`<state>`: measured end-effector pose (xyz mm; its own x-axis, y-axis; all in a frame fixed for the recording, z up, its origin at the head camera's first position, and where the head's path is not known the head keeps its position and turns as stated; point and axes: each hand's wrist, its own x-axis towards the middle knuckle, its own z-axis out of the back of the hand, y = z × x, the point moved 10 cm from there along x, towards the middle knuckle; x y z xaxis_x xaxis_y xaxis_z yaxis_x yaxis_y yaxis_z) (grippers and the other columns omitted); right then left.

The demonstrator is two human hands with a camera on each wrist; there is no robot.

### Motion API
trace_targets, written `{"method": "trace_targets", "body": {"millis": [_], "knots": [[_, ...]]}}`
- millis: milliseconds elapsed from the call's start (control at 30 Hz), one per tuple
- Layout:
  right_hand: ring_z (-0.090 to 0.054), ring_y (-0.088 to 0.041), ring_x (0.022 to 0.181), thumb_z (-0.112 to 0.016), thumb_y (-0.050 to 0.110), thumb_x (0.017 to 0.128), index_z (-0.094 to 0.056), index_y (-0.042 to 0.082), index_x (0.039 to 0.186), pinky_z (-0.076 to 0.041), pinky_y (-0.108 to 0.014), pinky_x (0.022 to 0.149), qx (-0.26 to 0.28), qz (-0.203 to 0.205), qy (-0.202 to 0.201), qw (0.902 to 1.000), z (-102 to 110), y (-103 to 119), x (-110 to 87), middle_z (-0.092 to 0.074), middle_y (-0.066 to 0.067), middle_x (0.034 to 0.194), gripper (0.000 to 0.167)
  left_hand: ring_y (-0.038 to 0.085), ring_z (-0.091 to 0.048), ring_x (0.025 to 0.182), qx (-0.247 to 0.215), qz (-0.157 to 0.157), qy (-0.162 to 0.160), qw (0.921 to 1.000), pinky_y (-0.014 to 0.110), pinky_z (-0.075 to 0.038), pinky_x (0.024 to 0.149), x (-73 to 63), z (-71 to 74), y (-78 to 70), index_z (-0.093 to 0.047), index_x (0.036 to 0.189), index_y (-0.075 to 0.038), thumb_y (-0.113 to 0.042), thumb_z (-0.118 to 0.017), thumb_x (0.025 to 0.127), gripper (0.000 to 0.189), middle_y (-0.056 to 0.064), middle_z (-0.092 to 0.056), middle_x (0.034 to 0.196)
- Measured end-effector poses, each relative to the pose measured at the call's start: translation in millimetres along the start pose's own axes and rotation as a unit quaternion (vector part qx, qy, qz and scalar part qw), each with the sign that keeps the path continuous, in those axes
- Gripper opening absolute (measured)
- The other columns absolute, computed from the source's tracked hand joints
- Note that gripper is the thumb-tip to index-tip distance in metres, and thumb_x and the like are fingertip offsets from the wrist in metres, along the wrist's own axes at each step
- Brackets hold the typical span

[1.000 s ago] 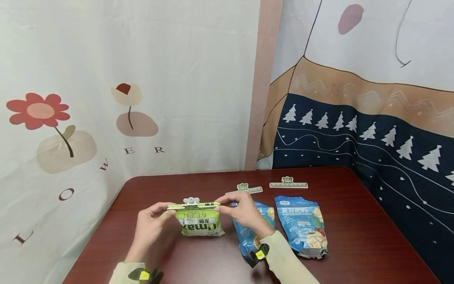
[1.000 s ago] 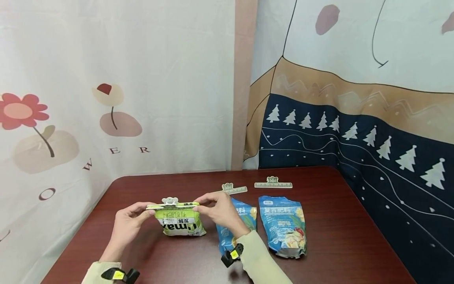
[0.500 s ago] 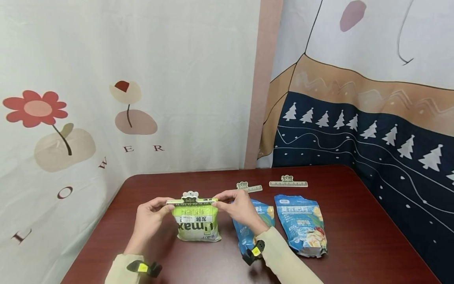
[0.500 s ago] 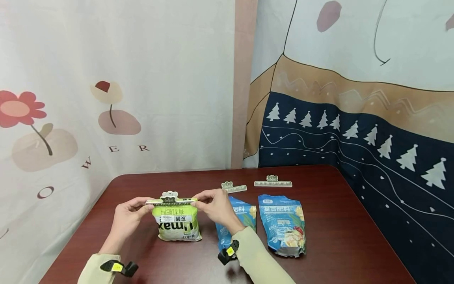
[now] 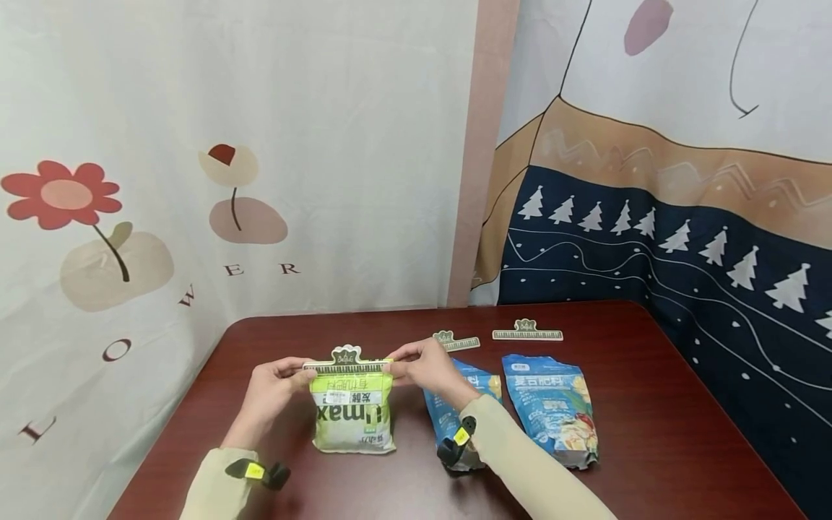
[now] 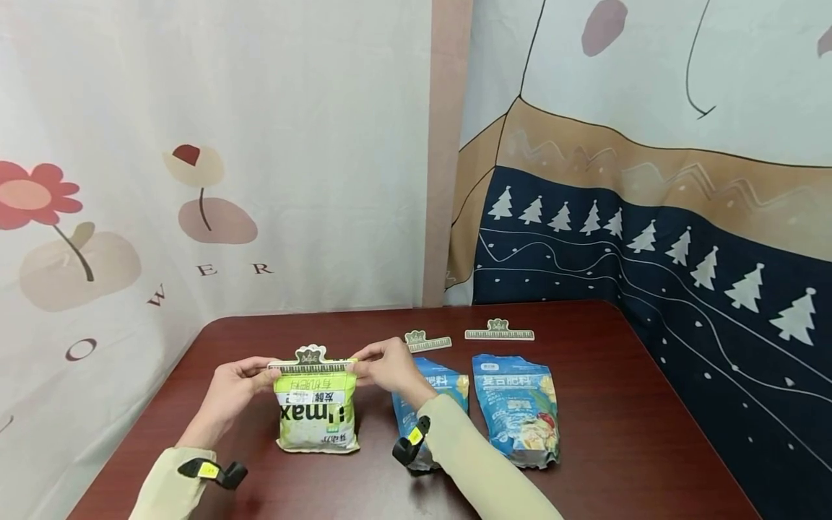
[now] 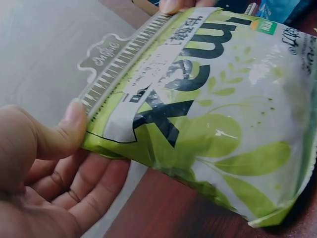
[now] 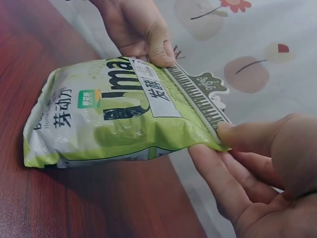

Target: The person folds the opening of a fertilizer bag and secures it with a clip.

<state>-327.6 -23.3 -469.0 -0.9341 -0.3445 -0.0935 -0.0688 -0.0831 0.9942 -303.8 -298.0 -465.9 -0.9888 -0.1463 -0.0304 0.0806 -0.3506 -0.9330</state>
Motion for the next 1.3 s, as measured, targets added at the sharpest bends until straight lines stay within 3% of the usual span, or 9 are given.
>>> {"method": "trace_targets", "body": {"millis": [333,600,767,1167,1300], "knots": [[-0.078,-0.023,0.078,-0.078,0.006,0.088,-0.077,-0.002,0.102,-0.062,-0.047,0.083,0.018,-0.065,0.018,0.9976,-4.6,-19.9,18.7,-0.076,-0.016,0.093,0.016,0.015,-0.074,0.077,-0.017,0.058,0.049,0.997,0.036,-0.063,0.078,7.6,-8.5,18.0,-0.066,0.123,0.01,-0.015,-0.077,0.092,0.041,0.005,-0.077,0.094],[-0.075,-0.019,0.072,-0.078,0.0,0.086,-0.076,-0.006,0.099,-0.064,-0.035,0.072,0.004,-0.095,0.026,0.9951,-11.8,-38.6,34.9,-0.076,-0.016,0.087,0.014,0.02,-0.075,0.074,-0.017,0.1,0.056,0.9933,0.037,-0.064,0.072,11.7,-10.9,38.9,-0.066,0.118,0.014,-0.013,-0.079,0.09,0.041,0.009,-0.076,0.089],[-0.075,-0.019,0.071,-0.079,-0.002,0.085,-0.076,-0.006,0.098,-0.064,-0.032,0.068,-0.016,-0.114,0.012,0.9932,-9.2,-45.9,42.6,-0.076,-0.016,0.084,0.014,0.02,-0.075,0.072,-0.022,0.105,0.058,0.9926,0.036,-0.064,0.07,18.1,-15.5,45.5,-0.064,0.12,0.015,-0.011,-0.078,0.09,0.041,0.011,-0.076,0.087],[-0.074,-0.018,0.068,-0.079,-0.006,0.083,-0.076,-0.008,0.094,-0.063,-0.03,0.066,-0.049,-0.135,0.003,0.9896,-8.6,-58.0,50.4,-0.076,-0.017,0.081,0.012,0.018,-0.072,0.069,0.028,0.098,0.063,0.9928,0.038,-0.064,0.069,24.6,-25.3,47.4,-0.063,0.116,0.017,-0.01,-0.074,0.093,0.037,0.013,-0.073,0.083],[-0.075,-0.022,0.073,-0.078,-0.002,0.085,-0.074,-0.009,0.1,-0.064,-0.033,0.07,-0.045,-0.131,0.028,0.99,-8.8,-56.1,48.2,-0.076,-0.018,0.085,0.018,0.016,-0.07,0.068,0.051,0.104,0.06,0.9915,0.037,-0.064,0.068,22.2,-24.5,44.0,-0.064,0.115,0.016,-0.012,-0.073,0.094,0.036,0.012,-0.072,0.081]]}}
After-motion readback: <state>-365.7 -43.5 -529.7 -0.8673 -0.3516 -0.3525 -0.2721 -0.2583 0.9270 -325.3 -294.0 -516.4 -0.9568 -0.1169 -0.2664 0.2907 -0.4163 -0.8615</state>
